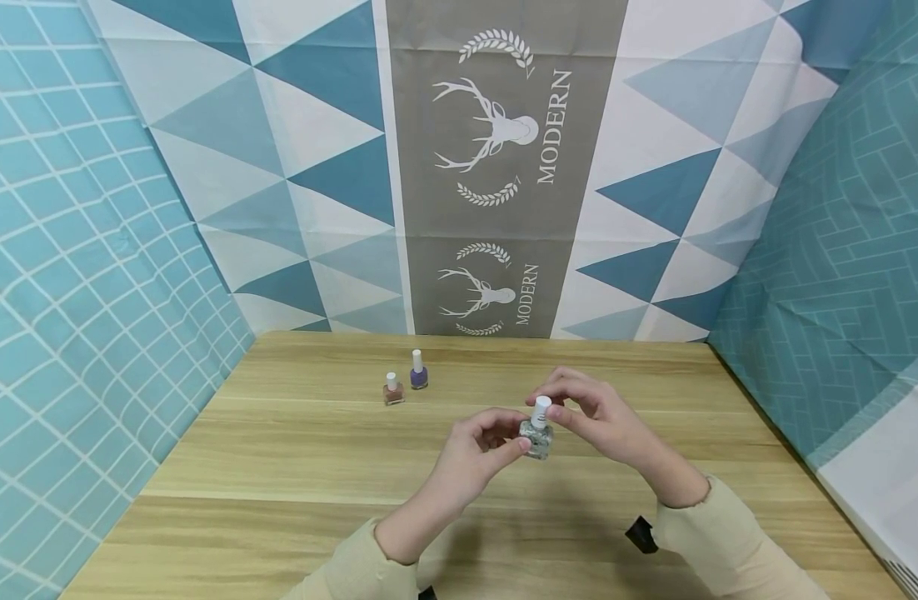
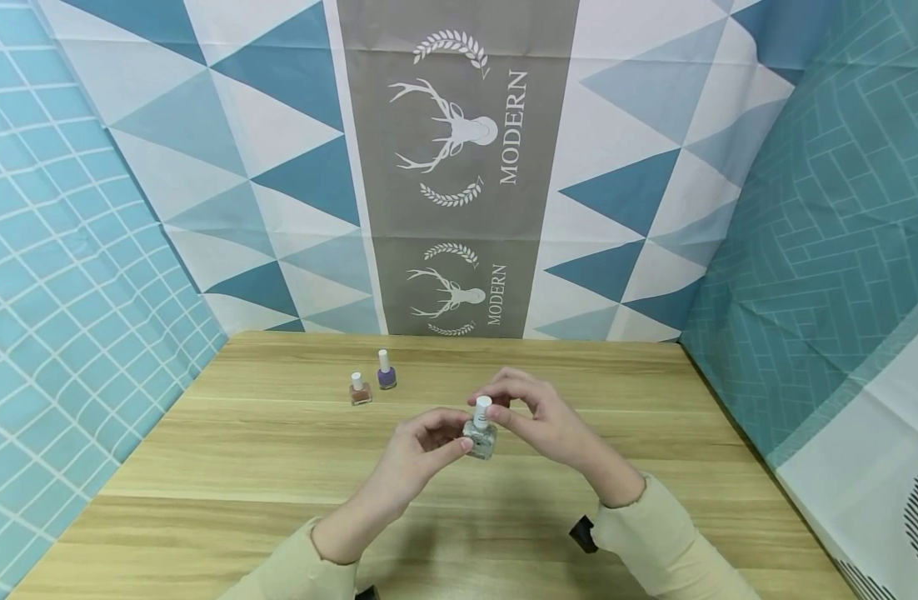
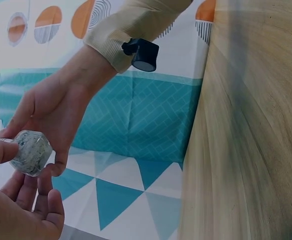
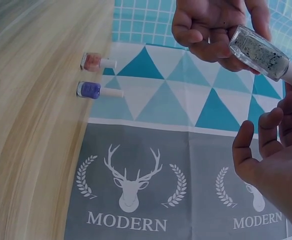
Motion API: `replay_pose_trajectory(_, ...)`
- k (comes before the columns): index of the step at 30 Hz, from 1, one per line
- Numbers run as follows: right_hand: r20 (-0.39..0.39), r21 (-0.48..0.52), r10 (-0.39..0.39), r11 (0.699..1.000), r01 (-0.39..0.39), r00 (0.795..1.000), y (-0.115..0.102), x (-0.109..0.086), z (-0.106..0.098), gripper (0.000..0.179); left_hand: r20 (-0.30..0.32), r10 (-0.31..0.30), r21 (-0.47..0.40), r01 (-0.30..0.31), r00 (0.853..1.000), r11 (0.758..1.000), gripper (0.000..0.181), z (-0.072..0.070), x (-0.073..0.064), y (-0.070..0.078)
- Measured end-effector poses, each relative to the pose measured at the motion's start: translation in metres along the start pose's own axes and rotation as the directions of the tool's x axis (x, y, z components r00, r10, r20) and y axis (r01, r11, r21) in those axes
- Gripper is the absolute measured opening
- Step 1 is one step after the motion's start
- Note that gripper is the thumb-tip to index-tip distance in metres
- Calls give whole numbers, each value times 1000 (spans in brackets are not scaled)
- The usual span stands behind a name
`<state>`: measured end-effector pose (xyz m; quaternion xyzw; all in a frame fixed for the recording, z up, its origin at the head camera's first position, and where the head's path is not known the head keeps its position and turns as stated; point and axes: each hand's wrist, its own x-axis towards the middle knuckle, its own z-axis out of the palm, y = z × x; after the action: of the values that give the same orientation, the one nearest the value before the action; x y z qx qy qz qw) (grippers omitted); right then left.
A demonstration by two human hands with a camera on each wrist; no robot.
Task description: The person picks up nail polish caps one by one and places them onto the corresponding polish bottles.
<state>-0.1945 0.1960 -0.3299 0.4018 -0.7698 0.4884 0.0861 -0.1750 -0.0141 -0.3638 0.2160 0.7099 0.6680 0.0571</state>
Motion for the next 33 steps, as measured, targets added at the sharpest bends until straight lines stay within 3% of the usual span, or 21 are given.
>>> replay_pose_trajectory(11,-46,-25,12,1000,-13,999,2,1,1,13,-28,31,32,-30,999,999,25,2,3,-2)
replay_pose_trajectory(22,-85,-26,60,998,-62,995,3,3,4,19,-29,34,33,-33,999,999,24,3,3,-1)
replay_pose_trajectory(33,-20,-13,28,1000,-28,999,4,3,1,25,-31,21,25,-20,999,999,26,0,3,-1)
